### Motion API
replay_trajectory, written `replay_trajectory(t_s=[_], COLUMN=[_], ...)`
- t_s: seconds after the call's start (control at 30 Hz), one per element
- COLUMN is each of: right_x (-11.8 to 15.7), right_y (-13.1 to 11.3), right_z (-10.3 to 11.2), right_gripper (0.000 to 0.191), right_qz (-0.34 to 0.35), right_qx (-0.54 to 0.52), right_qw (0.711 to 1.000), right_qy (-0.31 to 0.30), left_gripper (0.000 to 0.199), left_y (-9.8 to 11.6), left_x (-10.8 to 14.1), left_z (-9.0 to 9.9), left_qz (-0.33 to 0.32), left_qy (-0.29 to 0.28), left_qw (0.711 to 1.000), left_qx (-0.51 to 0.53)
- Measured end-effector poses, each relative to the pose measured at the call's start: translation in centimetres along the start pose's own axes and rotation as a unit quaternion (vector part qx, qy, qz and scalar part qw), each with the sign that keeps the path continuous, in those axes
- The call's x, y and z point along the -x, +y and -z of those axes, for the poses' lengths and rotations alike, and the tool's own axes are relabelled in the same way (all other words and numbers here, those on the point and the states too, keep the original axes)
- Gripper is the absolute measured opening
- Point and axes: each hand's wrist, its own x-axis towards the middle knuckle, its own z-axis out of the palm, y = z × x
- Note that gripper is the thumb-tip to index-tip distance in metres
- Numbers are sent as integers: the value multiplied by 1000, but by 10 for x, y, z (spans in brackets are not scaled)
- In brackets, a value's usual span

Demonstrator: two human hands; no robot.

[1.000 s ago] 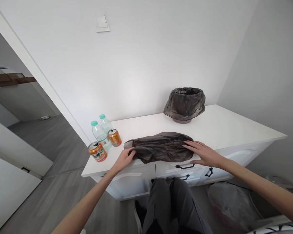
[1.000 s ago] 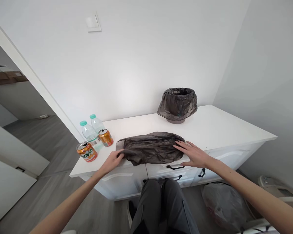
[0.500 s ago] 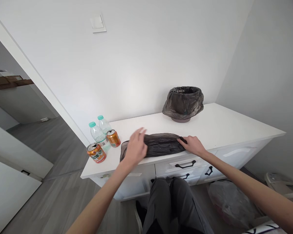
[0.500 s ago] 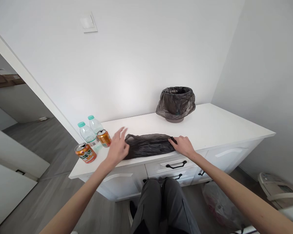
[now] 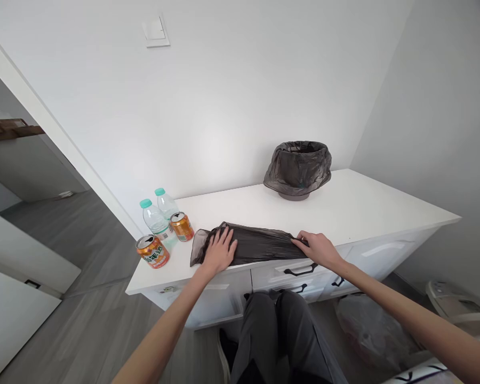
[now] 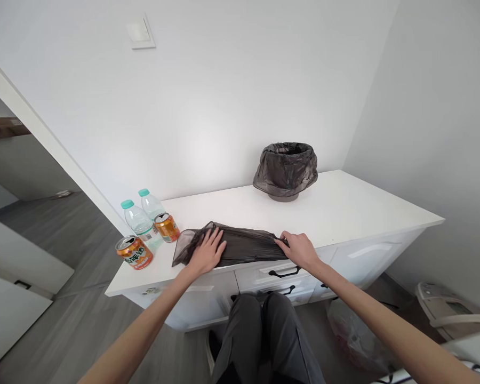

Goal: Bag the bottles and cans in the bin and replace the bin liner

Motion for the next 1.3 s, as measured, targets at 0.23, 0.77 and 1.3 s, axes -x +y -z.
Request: replay_trajectory(t_s=[0.23,0.77,1.3], right_x=[25,23,-79], right_y=[0,-114,-179], right_z=[0,44,-19], right_gripper=[42,33,47], right_qz=[-48,-49,-150], right_qx=[-53,-675,-644], right_qw=[997,717,727], right_qy=[9,-165,-184], left_gripper=[49,38,82], left_y=[7,72,47], left_x=[22,14,77], left_z=[32,21,44], left_qz=[-11,-300,-148], left_qy=[43,-84,5], left_qw=[999,946,987], left_qx=[-7,89,59])
